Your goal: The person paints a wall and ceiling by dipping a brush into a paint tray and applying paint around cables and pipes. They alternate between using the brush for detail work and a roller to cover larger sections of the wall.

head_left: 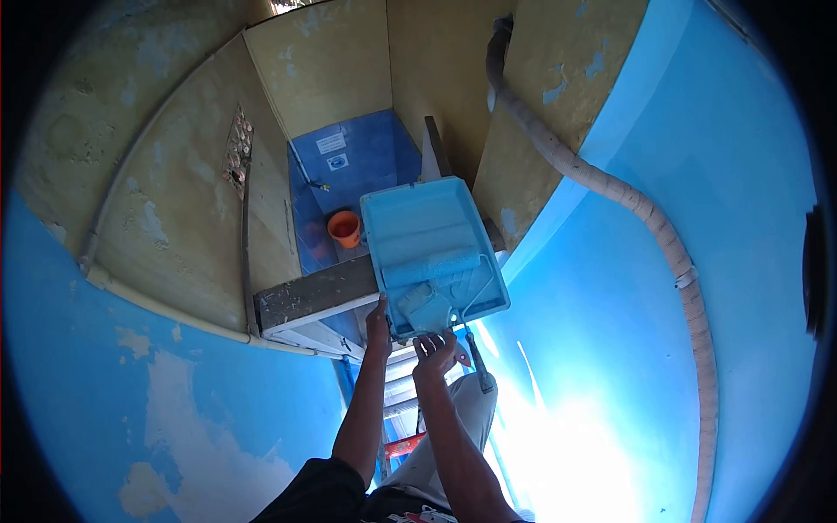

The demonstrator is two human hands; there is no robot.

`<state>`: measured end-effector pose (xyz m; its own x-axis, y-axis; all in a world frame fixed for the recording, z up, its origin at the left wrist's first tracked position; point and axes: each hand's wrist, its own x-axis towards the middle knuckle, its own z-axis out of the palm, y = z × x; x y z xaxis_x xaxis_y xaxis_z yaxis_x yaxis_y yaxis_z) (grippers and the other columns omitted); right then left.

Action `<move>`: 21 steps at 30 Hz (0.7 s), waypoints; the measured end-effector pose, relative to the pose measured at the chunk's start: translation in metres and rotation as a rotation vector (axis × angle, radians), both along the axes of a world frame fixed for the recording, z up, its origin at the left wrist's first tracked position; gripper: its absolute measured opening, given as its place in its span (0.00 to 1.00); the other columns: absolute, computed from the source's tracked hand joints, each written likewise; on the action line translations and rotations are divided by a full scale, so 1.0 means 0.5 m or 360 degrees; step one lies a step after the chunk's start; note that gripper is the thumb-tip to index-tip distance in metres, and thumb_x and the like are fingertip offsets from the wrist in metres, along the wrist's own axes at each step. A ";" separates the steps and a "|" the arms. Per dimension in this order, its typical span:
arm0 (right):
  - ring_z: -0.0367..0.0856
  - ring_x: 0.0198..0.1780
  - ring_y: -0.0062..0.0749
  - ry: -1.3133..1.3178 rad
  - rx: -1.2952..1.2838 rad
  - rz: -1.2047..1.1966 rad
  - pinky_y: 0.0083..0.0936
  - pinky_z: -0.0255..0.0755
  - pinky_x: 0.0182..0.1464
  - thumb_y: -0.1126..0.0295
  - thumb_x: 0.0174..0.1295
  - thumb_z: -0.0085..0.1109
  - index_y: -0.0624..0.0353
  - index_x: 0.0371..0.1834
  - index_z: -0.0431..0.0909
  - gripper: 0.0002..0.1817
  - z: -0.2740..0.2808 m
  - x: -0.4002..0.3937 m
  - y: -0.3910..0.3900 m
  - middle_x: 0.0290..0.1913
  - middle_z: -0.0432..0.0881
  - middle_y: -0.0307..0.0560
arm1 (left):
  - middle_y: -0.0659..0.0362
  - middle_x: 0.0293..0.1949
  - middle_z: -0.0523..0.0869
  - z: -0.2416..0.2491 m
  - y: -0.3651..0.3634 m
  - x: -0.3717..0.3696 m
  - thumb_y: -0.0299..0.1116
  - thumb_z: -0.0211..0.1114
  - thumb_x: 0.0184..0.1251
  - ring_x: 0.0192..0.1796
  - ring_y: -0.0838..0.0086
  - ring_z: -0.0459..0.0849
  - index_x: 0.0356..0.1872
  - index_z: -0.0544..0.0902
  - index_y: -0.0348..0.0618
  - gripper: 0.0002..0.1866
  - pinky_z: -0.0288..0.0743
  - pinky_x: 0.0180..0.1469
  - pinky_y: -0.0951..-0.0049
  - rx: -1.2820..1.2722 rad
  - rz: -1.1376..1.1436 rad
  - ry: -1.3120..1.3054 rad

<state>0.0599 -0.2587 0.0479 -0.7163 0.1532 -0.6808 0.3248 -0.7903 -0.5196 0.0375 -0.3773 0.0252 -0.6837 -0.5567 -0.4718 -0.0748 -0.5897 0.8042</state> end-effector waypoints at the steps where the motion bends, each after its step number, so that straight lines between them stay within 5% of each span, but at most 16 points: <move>1: 0.81 0.45 0.43 -0.0043 -0.0007 0.0011 0.40 0.82 0.46 0.50 0.64 0.59 0.55 0.61 0.68 0.28 -0.005 0.002 -0.002 0.47 0.77 0.53 | 0.61 0.31 0.83 0.000 -0.010 0.010 0.55 0.61 0.76 0.32 0.75 0.79 0.45 0.85 0.38 0.25 0.75 0.38 0.66 -0.0078 -0.0115 -0.0132; 8: 0.83 0.40 0.44 0.0056 -0.0008 -0.0010 0.40 0.85 0.42 0.55 0.65 0.62 0.62 0.59 0.69 0.27 -0.008 0.002 0.012 0.42 0.79 0.55 | 0.54 0.49 0.87 -0.121 -0.015 0.025 0.56 0.60 0.76 0.48 0.69 0.85 0.59 0.81 0.35 0.31 0.77 0.52 0.67 -0.0125 -0.0259 0.0022; 16: 0.85 0.39 0.39 0.0112 0.0259 -0.0044 0.32 0.85 0.40 0.61 0.66 0.67 0.67 0.54 0.76 0.22 -0.004 -0.007 0.043 0.47 0.83 0.57 | 0.54 0.48 0.87 -0.056 0.048 0.065 0.55 0.60 0.76 0.47 0.69 0.86 0.56 0.82 0.36 0.29 0.78 0.50 0.66 0.0181 -0.0285 0.0086; 19: 0.86 0.39 0.38 0.0265 0.0435 -0.0069 0.30 0.84 0.37 0.61 0.65 0.68 0.71 0.53 0.78 0.23 0.017 -0.007 0.051 0.45 0.85 0.55 | 0.56 0.47 0.87 -0.073 0.051 0.061 0.54 0.59 0.77 0.45 0.70 0.85 0.55 0.83 0.37 0.27 0.77 0.48 0.67 0.0130 -0.0254 0.0029; 21: 0.88 0.39 0.38 0.0491 0.1138 0.0050 0.30 0.87 0.40 0.65 0.66 0.68 0.74 0.51 0.79 0.20 0.016 -0.011 0.061 0.45 0.85 0.56 | 0.57 0.47 0.86 -0.088 0.047 0.057 0.53 0.60 0.77 0.44 0.71 0.84 0.55 0.83 0.37 0.26 0.76 0.48 0.67 0.0106 -0.0231 0.0010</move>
<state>0.0542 -0.2280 0.0557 -0.8685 0.4564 -0.1934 0.0993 -0.2221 -0.9699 0.0661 -0.3539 -0.0190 -0.7577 -0.4196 -0.4998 -0.1582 -0.6250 0.7644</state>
